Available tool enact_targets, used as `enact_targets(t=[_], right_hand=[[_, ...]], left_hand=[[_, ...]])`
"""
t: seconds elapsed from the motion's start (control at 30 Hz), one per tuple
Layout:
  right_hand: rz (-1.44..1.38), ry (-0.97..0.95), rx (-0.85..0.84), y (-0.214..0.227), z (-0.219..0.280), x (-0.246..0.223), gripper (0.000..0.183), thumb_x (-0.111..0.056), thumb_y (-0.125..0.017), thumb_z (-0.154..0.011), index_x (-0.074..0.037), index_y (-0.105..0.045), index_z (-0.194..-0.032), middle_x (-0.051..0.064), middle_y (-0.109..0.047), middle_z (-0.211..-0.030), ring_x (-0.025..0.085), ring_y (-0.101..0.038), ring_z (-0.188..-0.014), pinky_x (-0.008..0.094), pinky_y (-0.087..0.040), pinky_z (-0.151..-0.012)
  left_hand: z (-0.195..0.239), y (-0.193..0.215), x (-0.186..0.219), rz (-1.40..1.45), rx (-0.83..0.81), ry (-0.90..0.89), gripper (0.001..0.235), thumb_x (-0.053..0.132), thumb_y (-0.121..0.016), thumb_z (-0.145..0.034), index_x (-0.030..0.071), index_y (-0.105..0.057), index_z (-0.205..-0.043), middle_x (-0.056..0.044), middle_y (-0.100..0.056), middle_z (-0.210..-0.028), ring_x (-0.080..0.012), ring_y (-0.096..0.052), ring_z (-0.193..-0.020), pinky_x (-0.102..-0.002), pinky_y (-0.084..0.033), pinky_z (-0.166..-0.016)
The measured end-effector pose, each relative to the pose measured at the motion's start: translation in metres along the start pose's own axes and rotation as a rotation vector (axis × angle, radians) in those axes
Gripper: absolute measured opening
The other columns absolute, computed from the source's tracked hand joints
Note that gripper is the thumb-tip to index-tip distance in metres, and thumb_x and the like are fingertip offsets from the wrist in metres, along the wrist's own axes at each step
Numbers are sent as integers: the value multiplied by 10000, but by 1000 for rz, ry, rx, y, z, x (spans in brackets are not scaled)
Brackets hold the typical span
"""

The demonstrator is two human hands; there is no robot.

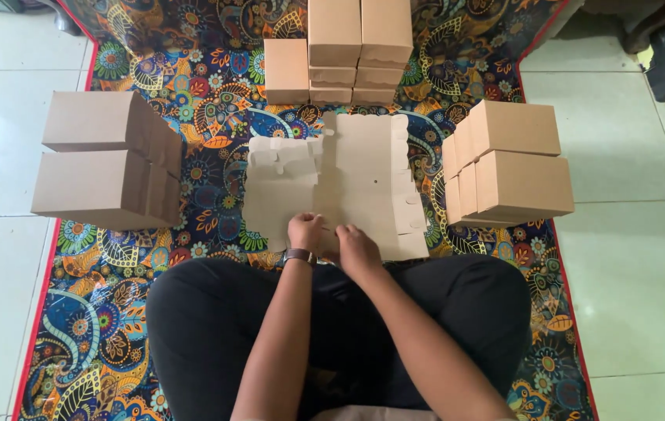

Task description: Folding a flat cardboard template into a finished box structure.

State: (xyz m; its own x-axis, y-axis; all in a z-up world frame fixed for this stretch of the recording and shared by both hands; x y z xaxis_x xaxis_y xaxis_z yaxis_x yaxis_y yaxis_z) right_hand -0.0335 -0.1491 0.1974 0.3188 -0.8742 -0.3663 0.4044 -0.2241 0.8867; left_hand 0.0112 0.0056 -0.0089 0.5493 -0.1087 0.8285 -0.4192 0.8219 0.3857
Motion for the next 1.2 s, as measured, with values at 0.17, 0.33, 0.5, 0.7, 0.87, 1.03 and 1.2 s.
enact_targets(t=[0.17, 0.33, 0.5, 0.7, 0.87, 1.03, 1.2], right_hand=[[146, 95, -175, -25, -12, 7, 669, -328, -800, -844, -17, -544, -1378, 156, -582, -1310, 367, -564, -1259, 520, -536, -1017], [258, 55, -86, -45, -24, 20, 401, -245, -692, -908, -92, -611, -1269, 94, -537, -1227, 319, -520, -1205, 497, -487, -1013], [225, 5, 8, -46, -35, 30, 223, -161, -479, -1004, -131, -614, -1179, 87, -598, -1173, 303, -546, -1181, 482, -457, -986], [219, 170, 93, -24, -54, 37, 138, -181, -600, -944, -152, -720, -1009, 81, -726, -915, 317, -677, -979, 493, -494, -858], [-223, -223, -162, 9, -78, 51, 197, -180, -606, -930, -154, -751, -1062, 153, -762, -1013, 372, -715, -999, 552, -530, -872], [57, -164, -323, 48, -80, 76, 277, -115, -642, -887, -169, -776, -1123, 161, -753, -1169, 380, -678, -1182, 530, -538, -990], [97, -16, -266, 37, -106, 93, 352, -374, -753, -876, -100, -701, -1090, 190, -739, -1147, 366, -688, -1144, 504, -546, -981]], left_hand=[[-13, -3, -11, 26, 93, 51, 325, 310, -740, -821, 91, -783, -1056, -140, -774, -993, -336, -721, -1043, -474, -581, -877], [7, 17, 17, 202, 244, 141, 233, 227, -685, -836, 70, -769, -987, -144, -755, -874, -332, -751, -850, -463, -610, -745], [-13, 33, 3, 99, 335, 81, 264, 265, -690, -816, 97, -787, -995, -145, -762, -956, -385, -712, -1010, -477, -574, -862], [88, 65, 118, -534, 215, -672, 480, 196, -708, -805, 109, -673, -1276, -145, -653, -1156, -390, -654, -1082, -503, -539, -913], [36, 48, 61, -1273, -315, -407, 330, 493, -612, -838, 304, -807, -1025, 18, -753, -1105, -303, -690, -1108, -570, -456, -988], [14, 58, 80, -1162, -321, -308, 375, 459, -532, -896, 246, -809, -1032, -19, -795, -1042, -278, -737, -1078, -466, -514, -957], [21, 93, 127, -1048, -422, -288, 506, 496, -653, -852, 106, -774, -1152, -151, -768, -1136, -363, -696, -1157, -498, -578, -942]])
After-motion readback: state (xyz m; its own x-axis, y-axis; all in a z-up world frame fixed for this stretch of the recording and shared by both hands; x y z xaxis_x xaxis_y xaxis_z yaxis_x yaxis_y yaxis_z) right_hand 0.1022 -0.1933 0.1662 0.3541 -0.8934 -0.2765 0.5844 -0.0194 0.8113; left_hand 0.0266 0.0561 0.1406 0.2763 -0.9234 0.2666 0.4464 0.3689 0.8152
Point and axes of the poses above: each hand's wrist, its own z-axis away from the middle knuckle, its own y-axis out of the back of the hand, x = y × z, the point moved 1 cm from there along -z, towards the middle knuckle
